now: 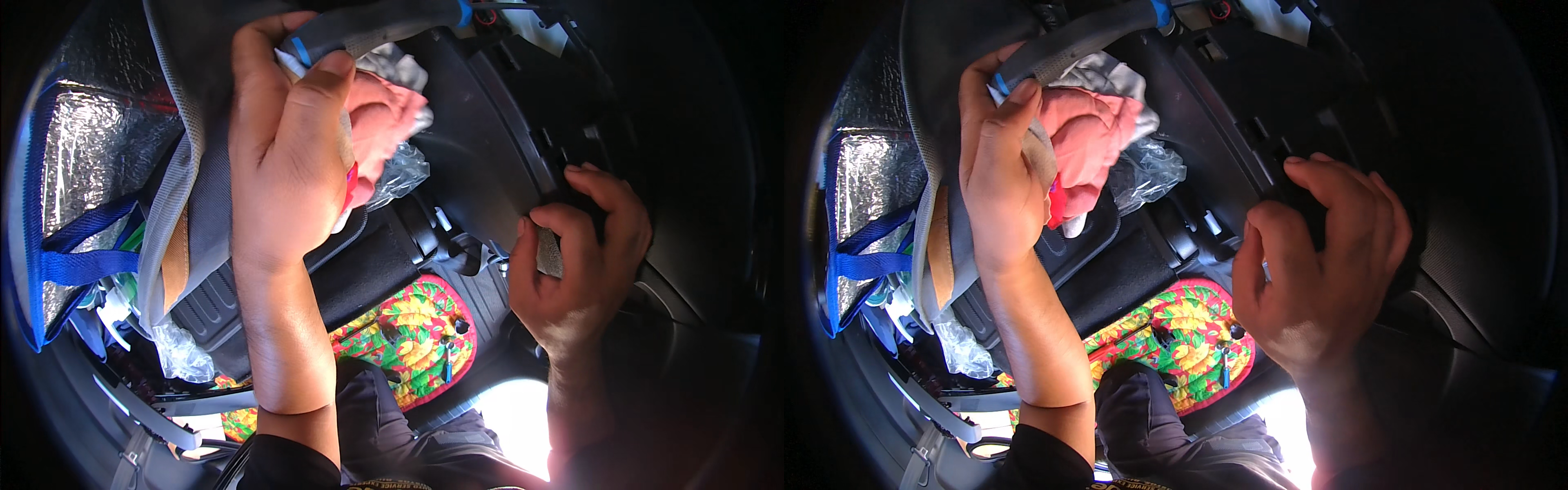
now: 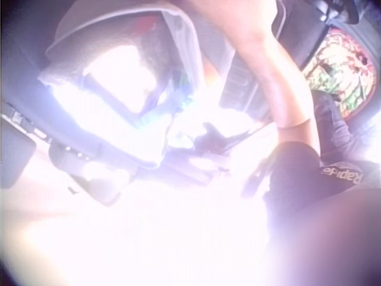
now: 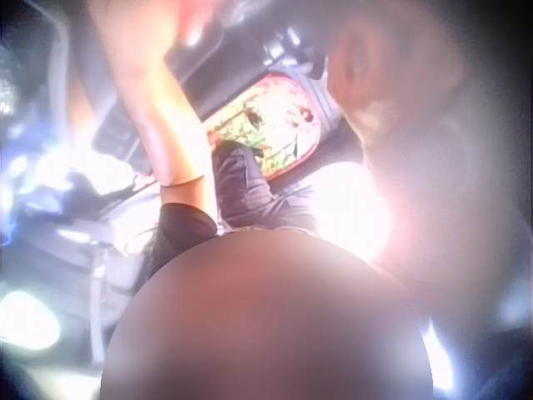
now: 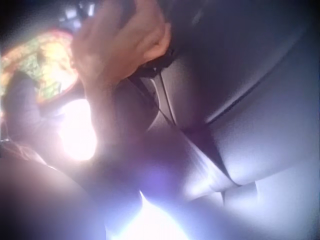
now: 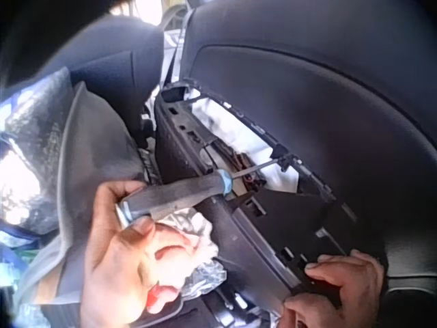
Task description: The person removes a black plastic trim panel from the trunk lid of a white car, retrieves a screwdriver from a tool chest, and uses it to adjust fasteners inside the trunk lid. The person then wipes the area with a cloth and reinstalls the trim panel.
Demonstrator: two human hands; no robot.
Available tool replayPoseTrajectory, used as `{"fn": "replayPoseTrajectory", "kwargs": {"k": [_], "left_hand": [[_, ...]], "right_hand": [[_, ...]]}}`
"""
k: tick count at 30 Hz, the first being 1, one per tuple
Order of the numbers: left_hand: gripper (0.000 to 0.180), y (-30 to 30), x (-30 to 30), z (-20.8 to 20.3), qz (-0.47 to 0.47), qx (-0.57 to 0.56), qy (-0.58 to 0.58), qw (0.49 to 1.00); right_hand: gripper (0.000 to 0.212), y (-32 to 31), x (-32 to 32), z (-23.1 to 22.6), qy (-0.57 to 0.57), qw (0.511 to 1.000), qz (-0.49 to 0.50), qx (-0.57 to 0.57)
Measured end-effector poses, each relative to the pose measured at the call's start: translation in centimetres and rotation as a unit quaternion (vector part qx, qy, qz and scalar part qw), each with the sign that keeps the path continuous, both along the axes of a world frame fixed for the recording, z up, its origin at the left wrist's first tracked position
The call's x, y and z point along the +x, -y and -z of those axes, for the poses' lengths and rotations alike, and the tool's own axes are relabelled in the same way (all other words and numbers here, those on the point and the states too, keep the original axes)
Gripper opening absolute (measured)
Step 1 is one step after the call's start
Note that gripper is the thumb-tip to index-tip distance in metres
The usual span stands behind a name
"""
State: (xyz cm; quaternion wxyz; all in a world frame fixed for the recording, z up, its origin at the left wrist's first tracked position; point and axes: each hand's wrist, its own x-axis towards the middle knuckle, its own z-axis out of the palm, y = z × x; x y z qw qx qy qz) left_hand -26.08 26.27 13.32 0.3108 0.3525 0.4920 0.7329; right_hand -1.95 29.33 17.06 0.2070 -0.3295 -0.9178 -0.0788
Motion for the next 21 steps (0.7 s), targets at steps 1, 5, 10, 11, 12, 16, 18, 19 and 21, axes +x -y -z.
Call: {"fn": "replayPoseTrajectory", "kwargs": {"k": [1, 5, 10, 11, 12, 16, 18, 19, 21], "left_hand": [[0.035, 0.0, -0.1, 0.0, 0.012, -0.001, -0.032, 0.999], [0.057, -0.2, -0.5, -0.2, -0.084, -0.121, -0.052, 0.988], [0.053, 0.5, -0.3, -0.8, -0.044, -0.154, -0.01, 0.987], [0.054, 0.6, -0.5, -1.0, -0.036, -0.149, -0.023, 0.988], [0.057, 0.7, -0.4, -1.2, -0.049, -0.153, -0.033, 0.986], [0.075, 0.9, -1.3, -2.1, 0.03, -0.272, 0.005, 0.962], [0.08, 0.8, -1.5, -2.3, 0.027, -0.293, -0.036, 0.955], [0.083, 0.8, -1.3, -2.2, -0.034, -0.291, -0.095, 0.951], [0.081, 0.8, -0.9, -2.0, -0.044, -0.284, -0.098, 0.953]], "right_hand": [[0.025, 0.0, -0.1, -0.1, 0.004, 1.0, 0.004, -0.005], [0.02, 0.1, 0.1, 0.3, -0.002, 1.0, 0.016, 0.004], [0.024, 0.1, -0.4, -1.0, -0.023, 0.999, 0.018, -0.016], [0.026, -0.2, -1.2, -1.6, -0.041, 0.998, 0.021, -0.032], [0.027, -0.6, -2.1, -2.4, -0.076, 0.996, 0.02, -0.04], [0.039, -4.6, -9.8, -2.8, -0.12, 0.988, -0.082, -0.059], [0.036, -6.2, -12.2, -2.2, -0.049, 0.992, -0.084, -0.08], [0.036, -6.6, -12.7, -1.8, -0.085, 0.99, -0.104, -0.053], [0.036, -7.1, -13.0, -0.9, -0.09, 0.989, -0.103, -0.057]]}}
